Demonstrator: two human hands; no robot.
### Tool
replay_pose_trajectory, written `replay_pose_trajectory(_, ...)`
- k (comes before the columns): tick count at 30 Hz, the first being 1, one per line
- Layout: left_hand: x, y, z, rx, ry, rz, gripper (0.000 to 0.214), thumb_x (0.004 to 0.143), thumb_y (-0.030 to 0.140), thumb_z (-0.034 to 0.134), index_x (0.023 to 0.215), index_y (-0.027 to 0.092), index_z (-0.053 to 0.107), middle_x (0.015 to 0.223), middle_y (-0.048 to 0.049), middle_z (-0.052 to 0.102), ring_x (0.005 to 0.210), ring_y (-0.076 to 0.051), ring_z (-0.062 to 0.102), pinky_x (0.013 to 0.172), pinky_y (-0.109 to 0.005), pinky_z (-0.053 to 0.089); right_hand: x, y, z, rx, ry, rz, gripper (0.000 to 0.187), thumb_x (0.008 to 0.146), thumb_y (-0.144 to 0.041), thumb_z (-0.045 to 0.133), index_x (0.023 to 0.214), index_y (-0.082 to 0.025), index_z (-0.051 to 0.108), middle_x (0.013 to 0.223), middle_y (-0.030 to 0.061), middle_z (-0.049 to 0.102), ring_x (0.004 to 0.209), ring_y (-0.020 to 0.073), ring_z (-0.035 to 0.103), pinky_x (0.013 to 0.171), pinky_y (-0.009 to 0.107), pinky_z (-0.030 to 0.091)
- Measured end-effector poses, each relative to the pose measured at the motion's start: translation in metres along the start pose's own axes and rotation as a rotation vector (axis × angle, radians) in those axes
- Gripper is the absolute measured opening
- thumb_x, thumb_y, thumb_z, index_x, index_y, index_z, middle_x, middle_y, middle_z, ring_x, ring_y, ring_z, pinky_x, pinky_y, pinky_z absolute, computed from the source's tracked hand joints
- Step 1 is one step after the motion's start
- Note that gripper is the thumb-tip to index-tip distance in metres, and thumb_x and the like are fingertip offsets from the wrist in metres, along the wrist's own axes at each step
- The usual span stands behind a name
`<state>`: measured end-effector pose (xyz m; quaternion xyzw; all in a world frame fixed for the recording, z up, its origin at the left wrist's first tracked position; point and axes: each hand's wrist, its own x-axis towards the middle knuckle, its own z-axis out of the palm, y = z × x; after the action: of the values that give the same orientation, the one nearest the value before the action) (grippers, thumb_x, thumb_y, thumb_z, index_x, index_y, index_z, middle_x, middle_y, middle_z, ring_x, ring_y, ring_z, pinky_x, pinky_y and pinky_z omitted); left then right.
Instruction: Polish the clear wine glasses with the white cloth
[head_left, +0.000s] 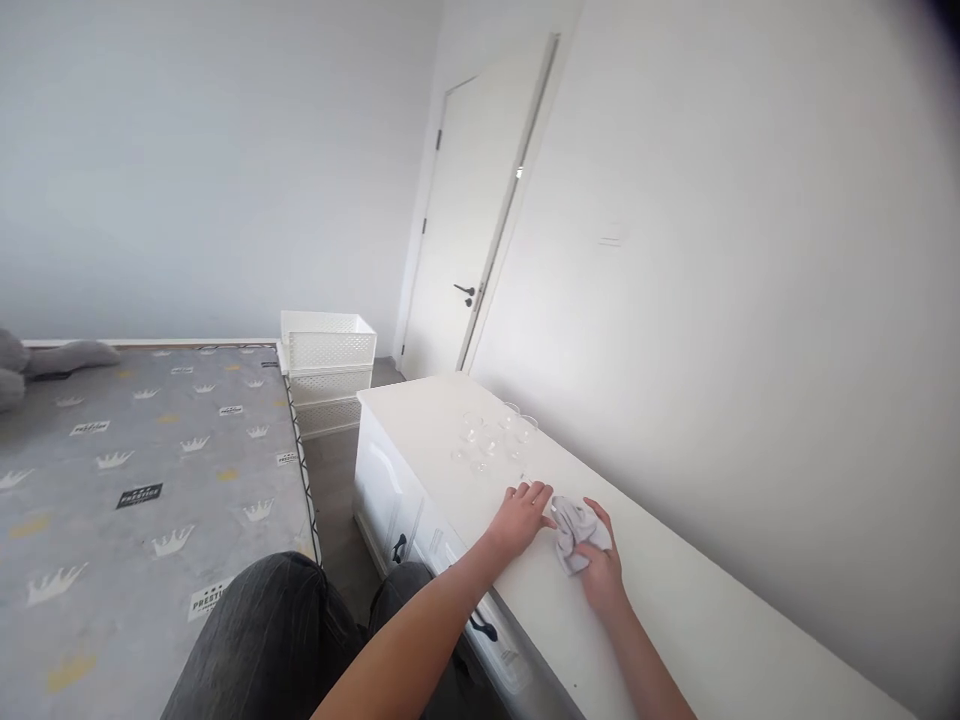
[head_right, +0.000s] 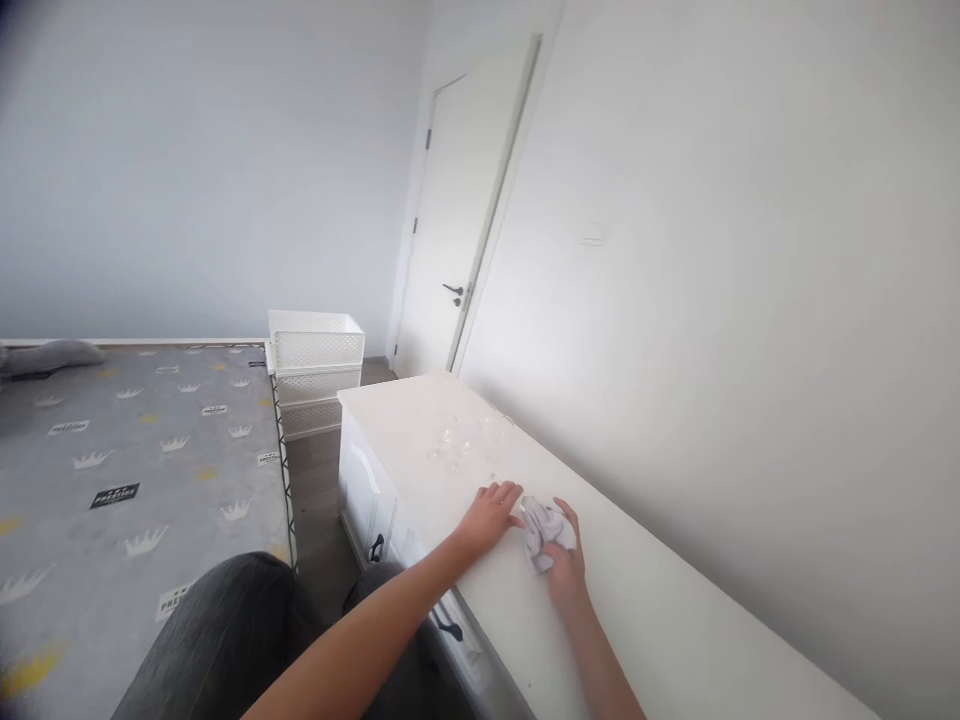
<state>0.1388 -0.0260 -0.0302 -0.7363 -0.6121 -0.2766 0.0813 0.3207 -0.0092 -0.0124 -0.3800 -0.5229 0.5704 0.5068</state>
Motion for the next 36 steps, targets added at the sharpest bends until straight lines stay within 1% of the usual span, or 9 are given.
replay_pose_trajectory(4,-0.002,-0.001,0.002,0.018,0.014,0.033,0.045,0.107,0.046,0.057,0.145,0.021,0.052,0.137,-0.0104,0.065,0.117,-0.025,0.061,0.091,-0.038,0.048,-0.004,-0.002,0.005,-0.174,-0.085,0.021,0.098,0.061,-0.014,0.07,0.153,-0.043,0.053,0.117,0.001,0.076,0.089,0.0222,0.066,0.07,0.029,0.049)
replay_pose_trajectory(7,-0.004,0.0,0.006,0.039,0.019,0.047,0.043,0.109,0.043,0.053,0.144,0.019,0.052,0.132,-0.0115,0.066,0.112,-0.026,0.062,0.088,-0.038,0.046,0.001,0.0,-0.007,-0.062,-0.167,0.186,0.091,0.065,-0.015,0.072,0.152,-0.04,0.055,0.112,0.0033,0.077,0.091,0.024,0.069,0.073,0.031,0.052)
replay_pose_trajectory(9,-0.005,0.001,0.008,0.045,0.023,0.061,0.046,0.11,0.049,0.049,0.144,0.019,0.052,0.131,-0.0118,0.066,0.11,-0.025,0.062,0.087,-0.038,0.044,0.007,0.003,-0.019,0.015,-0.152,0.239,0.083,0.064,-0.015,0.073,0.143,-0.035,0.062,0.112,0.004,0.078,0.096,0.0254,0.07,0.077,0.033,0.054)
replay_pose_trajectory(13,-0.005,0.002,0.008,0.051,0.042,0.078,0.052,0.111,0.054,0.041,0.145,0.016,0.051,0.133,-0.0123,0.064,0.109,-0.024,0.06,0.086,-0.038,0.043,0.012,0.004,-0.025,0.015,-0.072,0.206,0.085,0.06,-0.016,0.076,0.142,-0.037,0.061,0.112,0.0028,0.078,0.098,0.0273,0.071,0.077,0.035,0.057)
replay_pose_trajectory(19,-0.008,-0.001,0.005,0.063,0.06,0.105,0.038,0.111,0.031,0.046,0.145,0.017,0.051,0.133,-0.0113,0.063,0.108,-0.022,0.058,0.083,-0.035,0.042,-0.007,-0.003,0.002,-0.292,-0.062,0.085,0.089,0.065,-0.022,0.074,0.15,-0.041,0.055,0.13,0.006,0.075,0.121,0.0358,0.069,0.084,0.04,0.056)
replay_pose_trajectory(23,-0.008,0.001,0.008,0.055,0.075,0.114,0.038,0.113,0.034,0.039,0.141,0.013,0.054,0.129,-0.0117,0.064,0.106,-0.022,0.058,0.082,-0.037,0.041,-0.006,0.0,0.001,-0.309,-0.05,0.076,0.087,0.063,-0.028,0.077,0.147,-0.038,0.057,0.119,0.007,0.078,0.115,0.0383,0.072,0.084,0.043,0.058)
replay_pose_trajectory(28,-0.007,0.005,0.011,0.035,0.1,0.116,0.044,0.115,0.038,0.034,0.145,0.011,0.052,0.128,-0.0123,0.064,0.102,-0.022,0.059,0.081,-0.039,0.04,0.004,0.001,-0.02,-0.364,-0.028,0.056,0.065,0.057,-0.026,0.074,0.122,-0.032,0.07,0.108,0.0058,0.077,0.111,0.0383,0.072,0.086,0.046,0.059)
replay_pose_trajectory(31,-0.009,0.006,0.008,0.018,0.117,0.139,0.044,0.115,0.036,0.032,0.146,0.011,0.051,0.131,-0.0126,0.064,0.104,-0.021,0.059,0.083,-0.039,0.04,0.006,0.0,-0.028,-0.483,0.04,-0.001,0.052,0.05,-0.02,0.073,0.1,-0.031,0.073,0.109,0.0046,0.077,0.121,0.0419,0.066,0.092,0.047,0.058)
replay_pose_trajectory(36,-0.013,0.008,0.0,-0.019,0.131,0.172,0.045,0.115,0.038,0.029,0.144,0.016,0.056,0.135,-0.0137,0.064,0.103,-0.022,0.06,0.084,-0.039,0.04,0.003,0.002,-0.032,-0.563,0.119,-0.09,0.04,0.044,-0.014,0.072,0.079,-0.033,0.069,0.124,0.0011,0.075,0.141,0.0491,0.053,0.098,0.053,0.057)
